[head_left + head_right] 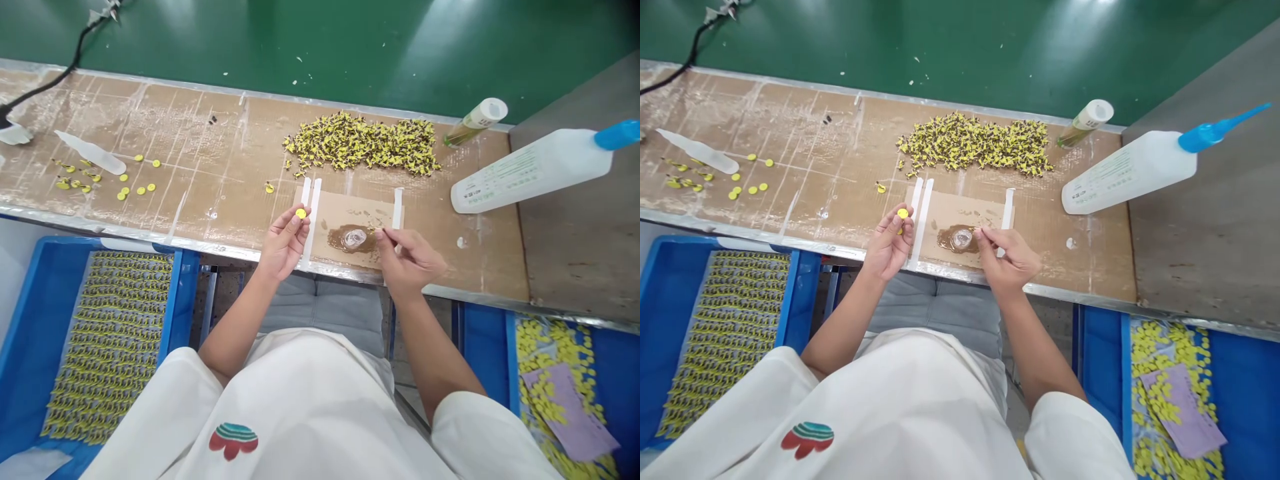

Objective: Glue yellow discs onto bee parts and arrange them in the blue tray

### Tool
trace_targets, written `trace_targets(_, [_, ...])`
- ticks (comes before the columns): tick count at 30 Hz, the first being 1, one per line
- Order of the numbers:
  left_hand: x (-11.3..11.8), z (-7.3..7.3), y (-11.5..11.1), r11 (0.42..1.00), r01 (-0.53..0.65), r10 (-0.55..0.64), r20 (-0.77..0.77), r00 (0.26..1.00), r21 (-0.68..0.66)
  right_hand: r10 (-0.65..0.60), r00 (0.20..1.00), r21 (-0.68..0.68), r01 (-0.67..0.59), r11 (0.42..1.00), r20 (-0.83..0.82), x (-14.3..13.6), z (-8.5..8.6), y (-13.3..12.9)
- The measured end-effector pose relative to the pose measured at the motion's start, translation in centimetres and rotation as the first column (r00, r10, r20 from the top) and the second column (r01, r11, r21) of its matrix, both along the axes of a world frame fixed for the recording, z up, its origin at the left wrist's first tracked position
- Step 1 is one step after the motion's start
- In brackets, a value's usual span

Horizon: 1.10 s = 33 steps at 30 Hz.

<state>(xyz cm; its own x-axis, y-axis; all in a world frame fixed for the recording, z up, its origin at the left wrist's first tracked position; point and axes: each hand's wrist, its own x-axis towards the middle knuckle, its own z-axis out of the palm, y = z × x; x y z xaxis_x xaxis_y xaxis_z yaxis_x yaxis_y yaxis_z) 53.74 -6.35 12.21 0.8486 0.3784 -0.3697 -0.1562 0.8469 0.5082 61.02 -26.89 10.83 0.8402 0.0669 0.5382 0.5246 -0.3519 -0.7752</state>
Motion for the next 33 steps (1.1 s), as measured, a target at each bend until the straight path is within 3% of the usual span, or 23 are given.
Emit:
trace_targets(5, [0.2, -0.3, -0.2, 0.999, -0.005, 0.005, 0.007, 1.0, 0.053, 0.043, 0.996, -0.105, -0.035, 0.994, 0.078, -0.1, -0.8, 0.2])
trace_targets(12, [0.1, -0.3, -0.1, 0.999, 0.008, -0.009, 0.009, 1.0, 0.039, 0.114, 0.985, -0.091, -0.103, 0.991, 0.128, -0.2, -0.2, 0.7])
trace_targets(21, [-0.2, -0.5, 0.1, 1.0, 0.018, -0.017, -0.024, 1.0, 0.009, 0.059, 0.99, -0.148, -0.04, 0.988, 0.132, -0.1, -0.1, 0.3])
trace_targets(26, [-0.2, -0.4, 0.1, 0.999, 0.023, -0.024, 0.012, 1.0, 0.022, 0.188, 0.953, -0.142, -0.157, 0.977, 0.238, 0.2, 0.2, 0.1])
trace_targets(33, [-0.4, -0.4, 0.1, 0.998, 0.043, -0.043, -0.01, 0.999, 0.034, 0.196, 0.967, -0.241, -0.154, 0.958, 0.161, 0.5, 0.2, 0.2])
